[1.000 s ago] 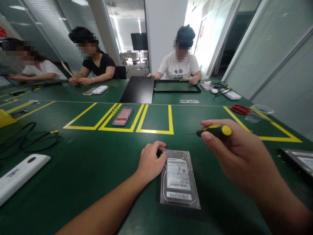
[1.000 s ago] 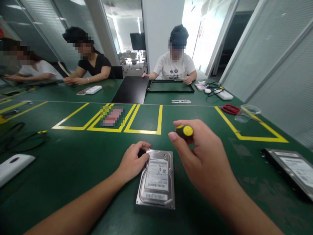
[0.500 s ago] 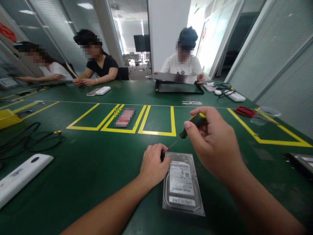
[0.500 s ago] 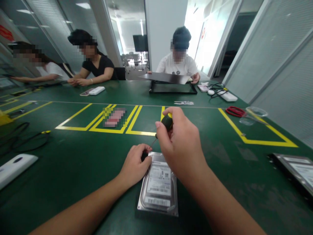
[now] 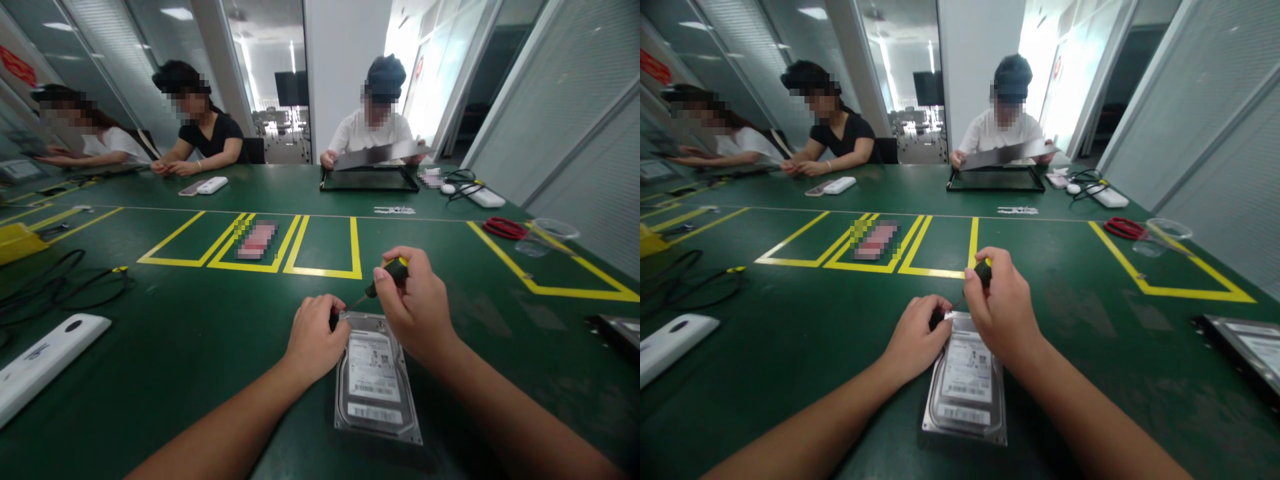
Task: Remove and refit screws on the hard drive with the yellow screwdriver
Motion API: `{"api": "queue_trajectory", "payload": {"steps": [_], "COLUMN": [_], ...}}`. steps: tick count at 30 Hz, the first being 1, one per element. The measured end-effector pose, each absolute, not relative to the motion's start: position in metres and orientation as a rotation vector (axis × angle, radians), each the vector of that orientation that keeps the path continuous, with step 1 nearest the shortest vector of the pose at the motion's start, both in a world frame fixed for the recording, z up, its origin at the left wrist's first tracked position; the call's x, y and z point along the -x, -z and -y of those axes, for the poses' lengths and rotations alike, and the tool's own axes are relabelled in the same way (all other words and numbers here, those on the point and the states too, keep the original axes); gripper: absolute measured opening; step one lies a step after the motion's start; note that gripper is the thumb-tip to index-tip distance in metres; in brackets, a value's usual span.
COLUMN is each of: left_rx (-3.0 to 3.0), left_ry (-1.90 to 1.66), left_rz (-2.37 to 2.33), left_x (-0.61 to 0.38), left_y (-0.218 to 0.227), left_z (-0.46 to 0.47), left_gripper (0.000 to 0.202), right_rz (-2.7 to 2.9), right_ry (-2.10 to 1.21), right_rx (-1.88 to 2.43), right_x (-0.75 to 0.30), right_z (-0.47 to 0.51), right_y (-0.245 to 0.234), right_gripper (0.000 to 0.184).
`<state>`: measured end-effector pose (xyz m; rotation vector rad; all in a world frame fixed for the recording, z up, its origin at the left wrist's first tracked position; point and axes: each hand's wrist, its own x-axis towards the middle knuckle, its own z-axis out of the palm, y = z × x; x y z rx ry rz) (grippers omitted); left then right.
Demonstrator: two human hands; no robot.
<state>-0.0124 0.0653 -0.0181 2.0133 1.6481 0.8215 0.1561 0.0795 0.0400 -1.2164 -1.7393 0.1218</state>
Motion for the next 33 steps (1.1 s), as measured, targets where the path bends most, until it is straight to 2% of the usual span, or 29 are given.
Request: {"api": "queue_trajectory", "payload": {"steps": [33], "left_rx": [-2.056], "left_ry": [-0.826], "left_rz": [-1.616], "left_x": [0.014], "left_y": [0.018], "left_z": [-0.065], "left_gripper": [0.010], "right_rz": [1.755], "right_ry": [-0.022], "right_rx": [1.174], "right_x": [-0.154], "right_z": [-0.080], "right_y": [-0.026], "right_gripper": [0.022]}}
